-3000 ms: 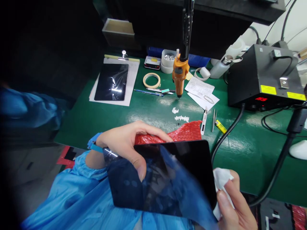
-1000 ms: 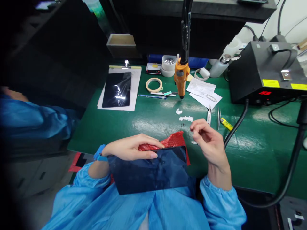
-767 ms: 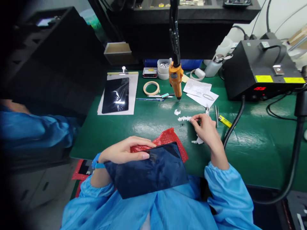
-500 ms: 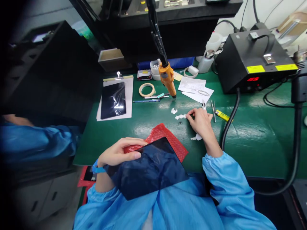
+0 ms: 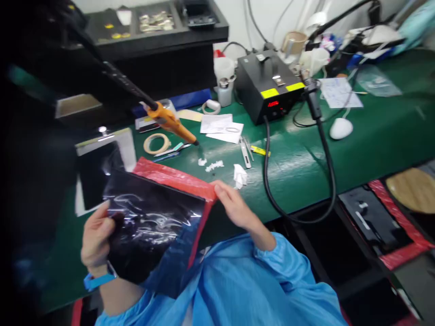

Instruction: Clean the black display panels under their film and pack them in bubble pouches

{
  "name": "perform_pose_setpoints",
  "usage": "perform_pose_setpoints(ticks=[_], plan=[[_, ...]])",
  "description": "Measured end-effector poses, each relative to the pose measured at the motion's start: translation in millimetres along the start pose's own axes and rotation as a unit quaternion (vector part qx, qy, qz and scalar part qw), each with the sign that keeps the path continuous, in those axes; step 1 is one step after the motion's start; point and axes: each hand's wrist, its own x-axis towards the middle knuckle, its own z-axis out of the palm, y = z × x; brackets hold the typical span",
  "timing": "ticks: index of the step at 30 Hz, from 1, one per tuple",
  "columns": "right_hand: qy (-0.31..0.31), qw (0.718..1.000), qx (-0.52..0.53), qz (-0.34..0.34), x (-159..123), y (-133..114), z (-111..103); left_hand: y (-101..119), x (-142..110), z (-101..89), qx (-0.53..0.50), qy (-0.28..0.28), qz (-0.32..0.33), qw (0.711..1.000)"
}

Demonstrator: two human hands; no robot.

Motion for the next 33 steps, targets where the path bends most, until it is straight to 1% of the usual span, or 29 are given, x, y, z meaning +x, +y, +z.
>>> perform_pose_setpoints(ticks=[2,3,5,6,7,9,11,12,14,18,21,23,26,29,33], plan=[[-0.043,0.995,0.092,0.025,-18.2,5.5,16.3,-0.8,6.4,13.7,-0.03,0.014,0.004,0.999],[-0.06,0.989,0.13,0.033,-25.1,8.4,21.9,-1.6,9.0,22.7,-0.039,0.016,-0.006,0.999],[-0.076,0.978,0.187,0.043,-34.9,13.4,27.9,-5.6,11.5,42.9,-0.046,0.045,-0.043,0.997],[-0.073,0.975,0.206,0.045,-38.1,15.6,28.6,-8.9,11.2,53.3,-0.048,0.058,-0.07,0.995],[-0.063,0.973,0.219,0.046,-40.2,17.6,28.3,-13.0,9.9,62.9,-0.055,0.089,-0.075,0.992],[-0.023,0.972,0.229,0.047,-41.6,21.7,25.7,-22.4,4.4,78.3,-0.058,0.084,-0.095,0.99],[0.02,0.971,0.231,0.051,-40.5,25.6,22.3,-31.5,-4.1,86.5,-0.069,0.073,-0.104,0.989],[0.033,0.97,0.233,0.057,-39.5,27.0,20.7,-35.3,-9.1,87.9,-0.082,0.07,-0.109,0.988],[0.033,0.967,0.241,0.074,-37.3,27.7,18.1,-41.6,-19.3,86.8,-0.13,0.069,-0.142,0.979],[-0.021,0.963,0.243,0.117,-31.8,22.8,15.2,-51.8,-37.7,79.2,-0.211,0.069,-0.214,0.951],[-0.06,0.965,0.214,0.139,-23.7,21.5,16.2,-59.9,-46.9,77.4,-0.279,0.068,-0.242,0.927],[-0.064,0.97,0.183,0.147,-17.0,23.7,18.8,-66.0,-50.0,78.1,-0.321,0.064,-0.257,0.909],[-0.056,0.976,0.137,0.161,-9.8,27.7,23.4,-75.9,-50.9,76.9,-0.371,0.042,-0.291,0.881],[-0.061,0.977,0.097,0.181,-7.7,28.0,25.0,-85.7,-50.8,69.0,-0.418,0.036,-0.304,0.856],[-0.055,0.979,0.032,0.195,-3.5,26.1,26.7,-98.9,-55.2,53.0,-0.47,0.067,-0.287,0.832]])
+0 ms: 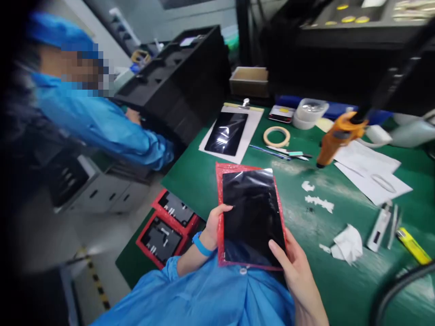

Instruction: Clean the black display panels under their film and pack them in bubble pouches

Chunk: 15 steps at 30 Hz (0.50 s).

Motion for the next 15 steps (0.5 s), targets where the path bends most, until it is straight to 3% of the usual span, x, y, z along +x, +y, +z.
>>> perform_pose_setpoints(ticks=[3,6,9,12,15], plan=[[0.023,0.999,-0.047,-0.001,4.0,-3.2,6.6,2.2,-2.2,-10.3,-0.034,0.015,0.027,0.999],[0.024,0.997,-0.077,-0.011,1.6,-6.1,15.4,5.2,-7.5,-8.5,-0.059,0.03,0.071,0.995],[0.035,0.989,-0.129,-0.058,-5.6,-4.8,19.5,12.2,-14.8,0.3,-0.1,0.049,0.181,0.977],[0.022,0.939,-0.239,-0.245,-8.1,-3.4,22.0,16.9,-20.2,4.2,-0.135,0.065,0.286,0.947],[-0.097,0.832,-0.281,-0.469,-5.9,-16.7,37.5,12.6,-16.8,0.4,-0.161,0.083,0.327,0.928]])
